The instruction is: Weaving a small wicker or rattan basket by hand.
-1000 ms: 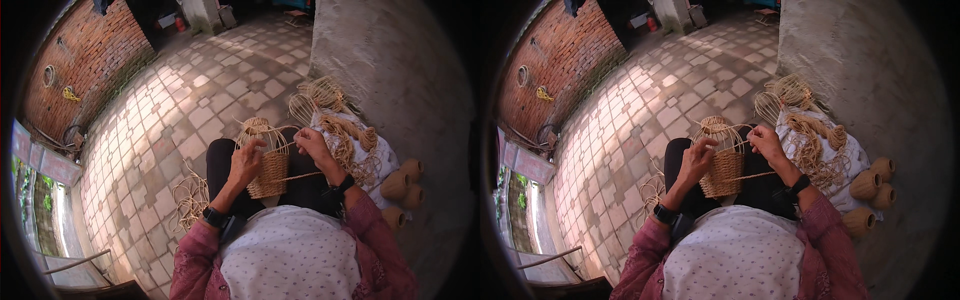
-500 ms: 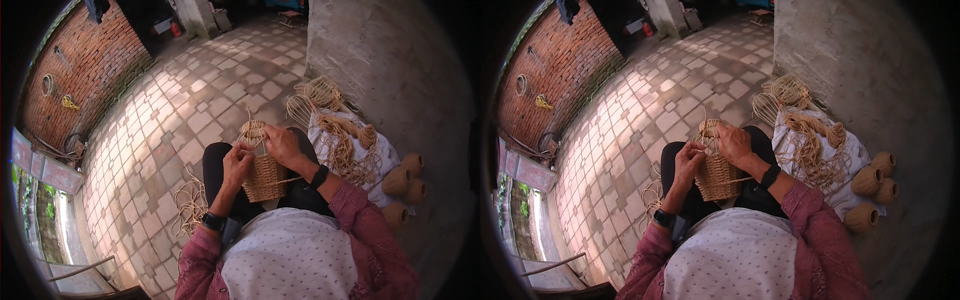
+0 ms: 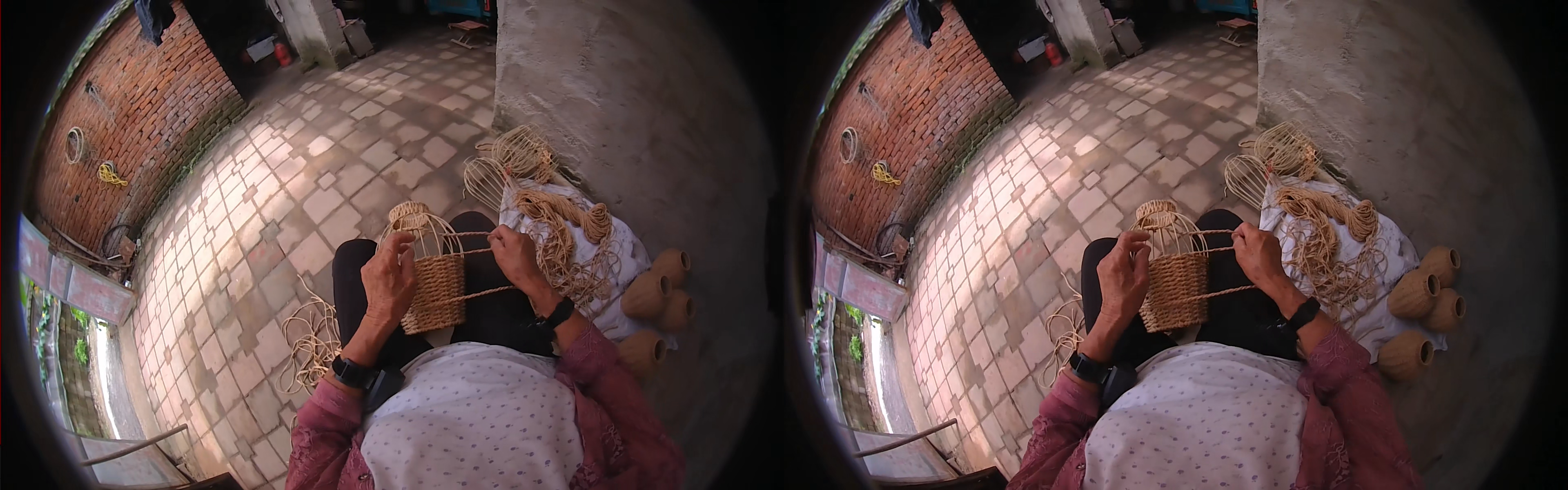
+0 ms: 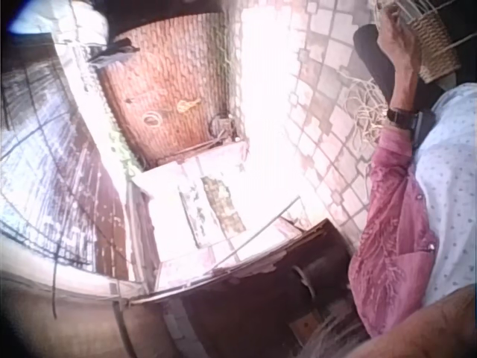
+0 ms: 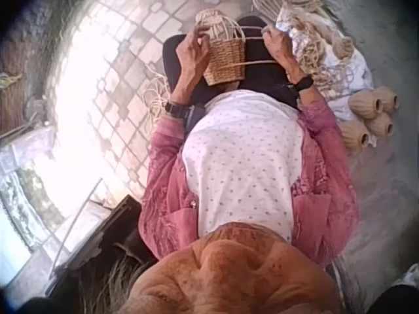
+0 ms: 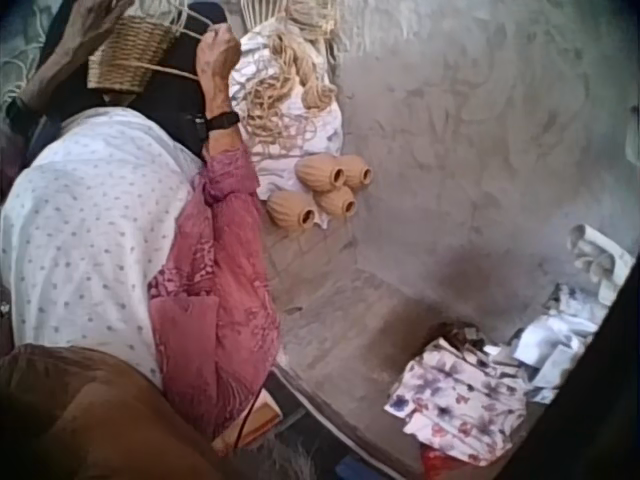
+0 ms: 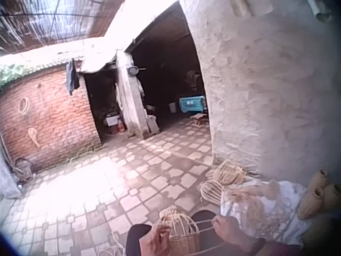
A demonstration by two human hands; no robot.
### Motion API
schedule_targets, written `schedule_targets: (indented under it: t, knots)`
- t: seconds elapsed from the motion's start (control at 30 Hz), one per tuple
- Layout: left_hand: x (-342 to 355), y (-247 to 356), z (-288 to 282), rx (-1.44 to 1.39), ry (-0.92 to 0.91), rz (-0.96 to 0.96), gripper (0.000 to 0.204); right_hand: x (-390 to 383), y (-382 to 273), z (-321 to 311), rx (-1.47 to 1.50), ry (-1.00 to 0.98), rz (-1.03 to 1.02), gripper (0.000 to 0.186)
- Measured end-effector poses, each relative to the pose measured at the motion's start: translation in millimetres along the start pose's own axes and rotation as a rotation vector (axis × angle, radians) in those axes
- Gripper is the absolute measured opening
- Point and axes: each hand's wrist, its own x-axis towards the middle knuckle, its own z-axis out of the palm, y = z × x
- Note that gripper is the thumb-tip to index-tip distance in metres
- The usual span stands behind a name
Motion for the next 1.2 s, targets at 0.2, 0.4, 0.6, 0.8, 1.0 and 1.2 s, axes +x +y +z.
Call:
schedule_targets:
  t: [0.2,0.4,0.6,0.8,1.0,1.2]
  knots:
    - [6.7,10.4,23.5,0.202,-0.297,0.113,0.023,-4.3,46.1,-15.5,1.007,-0.014,0.688,0.016]
    - [15.3,6.2,20.5,-0.017,-0.364,-0.16,0.025,-6.7,20.9,-29.8,1.566,-0.282,0.47,0.031]
    - [7.0,-33.3,-1.8,-0.605,-0.291,-0.554,0.016,2.3,-53.1,-27.3,1.45,-0.683,0.391,0.035]
    - [1.1,-42.0,-2.8,-0.529,-0.27,-0.555,0.012,-3.9,-41.7,-3.0,1.284,-0.495,0.413,0.019]
    - [4.3,-31.9,2.1,-0.062,-0.198,-0.486,0.022,20.9,-46.4,14.0,1.234,-0.306,0.404,0.015]
    - [7.7,-18.7,4.7,0.153,-0.209,-0.481,0.031,51.1,-75.4,34.2,0.801,-0.456,0.149,0.009]
